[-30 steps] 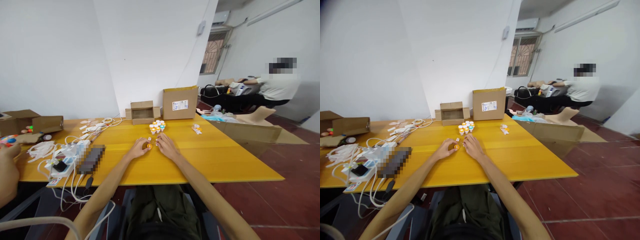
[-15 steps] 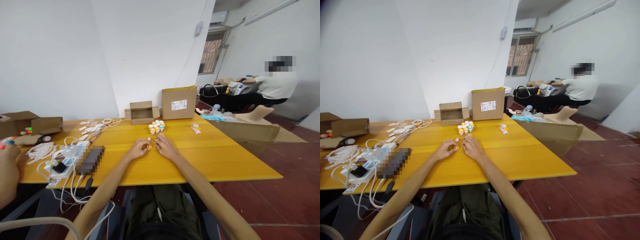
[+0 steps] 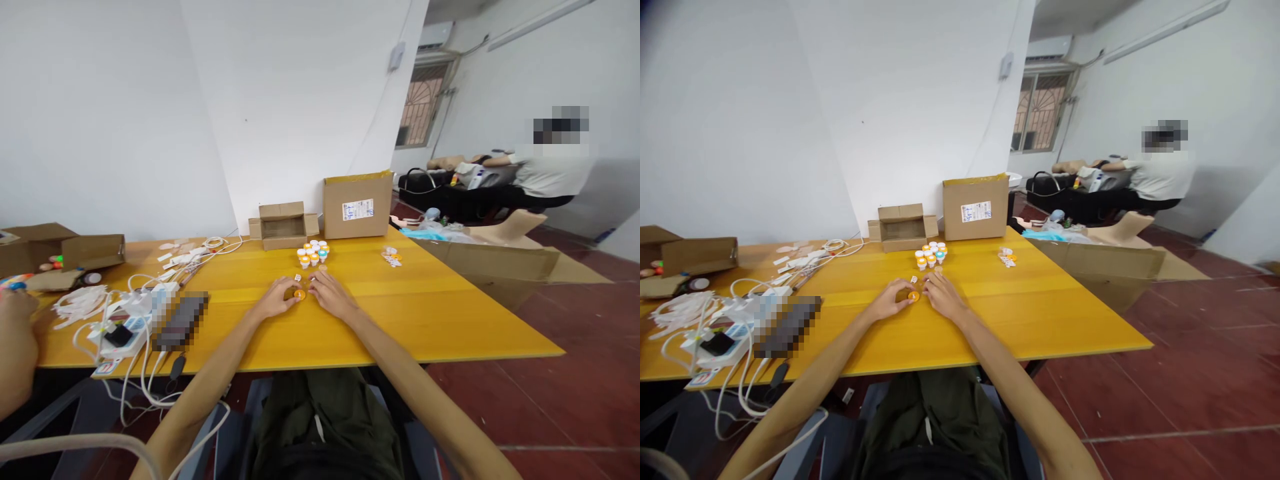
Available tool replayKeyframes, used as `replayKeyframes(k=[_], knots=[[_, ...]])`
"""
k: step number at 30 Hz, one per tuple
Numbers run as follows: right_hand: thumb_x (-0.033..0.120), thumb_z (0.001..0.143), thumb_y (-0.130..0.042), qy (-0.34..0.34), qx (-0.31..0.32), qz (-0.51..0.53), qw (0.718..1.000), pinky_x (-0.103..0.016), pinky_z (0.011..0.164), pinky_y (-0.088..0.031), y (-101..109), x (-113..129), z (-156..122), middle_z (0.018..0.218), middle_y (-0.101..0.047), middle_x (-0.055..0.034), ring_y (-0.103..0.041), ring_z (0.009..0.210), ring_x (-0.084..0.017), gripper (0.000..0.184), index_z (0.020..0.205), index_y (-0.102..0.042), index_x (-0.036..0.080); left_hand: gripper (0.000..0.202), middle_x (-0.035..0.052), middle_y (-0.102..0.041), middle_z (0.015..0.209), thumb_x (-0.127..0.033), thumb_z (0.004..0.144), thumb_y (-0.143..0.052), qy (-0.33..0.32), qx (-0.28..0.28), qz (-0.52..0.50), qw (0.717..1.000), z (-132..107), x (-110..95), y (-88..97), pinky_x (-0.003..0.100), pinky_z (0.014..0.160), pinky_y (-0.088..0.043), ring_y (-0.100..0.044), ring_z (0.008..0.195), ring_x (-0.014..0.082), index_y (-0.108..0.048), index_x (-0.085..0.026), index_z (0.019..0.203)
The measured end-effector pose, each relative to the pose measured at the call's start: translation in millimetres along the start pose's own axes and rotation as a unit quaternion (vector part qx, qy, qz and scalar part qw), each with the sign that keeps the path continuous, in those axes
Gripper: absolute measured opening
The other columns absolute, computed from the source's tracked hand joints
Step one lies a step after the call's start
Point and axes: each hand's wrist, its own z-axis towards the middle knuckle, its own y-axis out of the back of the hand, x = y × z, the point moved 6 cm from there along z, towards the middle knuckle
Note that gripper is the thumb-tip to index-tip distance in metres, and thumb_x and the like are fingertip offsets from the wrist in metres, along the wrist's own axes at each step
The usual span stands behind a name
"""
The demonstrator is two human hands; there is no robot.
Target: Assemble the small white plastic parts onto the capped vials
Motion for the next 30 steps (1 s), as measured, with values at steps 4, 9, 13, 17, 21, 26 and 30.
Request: replayKeyframes(k=[4, 9, 13, 17, 21, 26, 30], knots=[[0.013, 0.092, -0.053, -0.003, -0.004, 0.024, 1.0, -0.038, 0.083, -0.051, 0.0, -2.4, -0.5, 0.106, -0.063, -0.0096, -0.059, 0.096, -0.023, 0.014, 0.087, -0.063, 0.022, 0.019, 0.0044, -0.069, 0.104, -0.029, 0.087, -0.062, -0.001, -0.002, -0.003, 1.0, -0.1, 0.9, -0.5, 0.038, 0.098, -0.047, -0.062, 0.102, 0.0216, -0.065, -0.023, 0.104], [0.015, 0.092, -0.053, -0.008, -0.028, 0.059, 0.998, -0.038, 0.084, -0.05, 0.3, -4.0, 0.5, 0.105, -0.062, -0.009, -0.057, 0.096, -0.023, 0.014, 0.087, -0.063, 0.023, 0.023, 0.0051, -0.069, 0.109, -0.029, 0.086, -0.063, 0.006, -0.009, -0.008, 1.0, -0.7, -0.2, 0.0, 0.039, 0.1, -0.046, -0.062, 0.104, 0.0219, -0.064, -0.023, 0.109], [0.014, 0.092, -0.051, -0.001, -0.044, 0.089, 0.995, -0.038, 0.085, -0.049, 0.8, 2.5, 3.6, 0.106, -0.062, -0.0082, -0.058, 0.098, -0.022, 0.015, 0.089, -0.063, 0.023, 0.024, 0.0049, -0.069, 0.108, -0.028, 0.086, -0.064, 0.01, -0.01, -0.026, 1.0, -1.2, -1.2, -0.2, 0.038, 0.1, -0.047, -0.063, 0.104, 0.0217, -0.063, -0.023, 0.109], [0.014, 0.093, -0.052, 0.005, -0.035, 0.108, 0.994, -0.038, 0.086, -0.048, 2.2, 11.0, 6.3, 0.105, -0.062, -0.0077, -0.058, 0.099, -0.022, 0.014, 0.088, -0.062, 0.023, 0.025, 0.0056, -0.069, 0.108, -0.031, 0.086, -0.065, 0.009, -0.014, -0.045, 0.999, -0.8, -2.0, -0.1, 0.038, 0.1, -0.047, -0.063, 0.104, 0.0219, -0.063, -0.022, 0.109], [0.014, 0.093, -0.053, 0.009, -0.021, 0.113, 0.993, -0.037, 0.085, -0.048, 4.2, 16.1, 7.4, 0.105, -0.063, -0.0077, -0.059, 0.098, -0.021, 0.013, 0.086, -0.062, 0.023, 0.024, 0.0055, -0.069, 0.107, -0.033, 0.087, -0.064, 0.01, -0.009, -0.053, 0.998, 0.2, -2.2, -1.3, 0.038, 0.1, -0.047, -0.063, 0.103, 0.0216, -0.064, -0.022, 0.108], [0.014, 0.092, -0.055, 0.019, -0.008, 0.11, 0.994, -0.036, 0.085, -0.049, 4.7, 18.8, 7.3, 0.107, -0.063, -0.0082, -0.059, 0.098, -0.021, 0.012, 0.086, -0.061, 0.022, 0.025, 0.0057, -0.069, 0.105, -0.033, 0.086, -0.064, 0.009, -0.001, -0.05, 0.999, 0.4, -1.7, -2.2, 0.038, 0.099, -0.047, -0.062, 0.103, 0.022, -0.064, -0.022, 0.108], [0.014, 0.092, -0.055, 0.02, -0.005, 0.113, 0.993, -0.038, 0.085, -0.049, 3.9, 18.0, 6.5, 0.108, -0.063, -0.0084, -0.059, 0.1, -0.022, 0.013, 0.086, -0.062, 0.023, 0.022, 0.0058, -0.069, 0.105, -0.03, 0.086, -0.064, 0.004, 0.002, -0.045, 0.999, 0.3, -3.2, -2.0, 0.039, 0.099, -0.047, -0.062, 0.102, 0.0224, -0.064, -0.022, 0.105]])
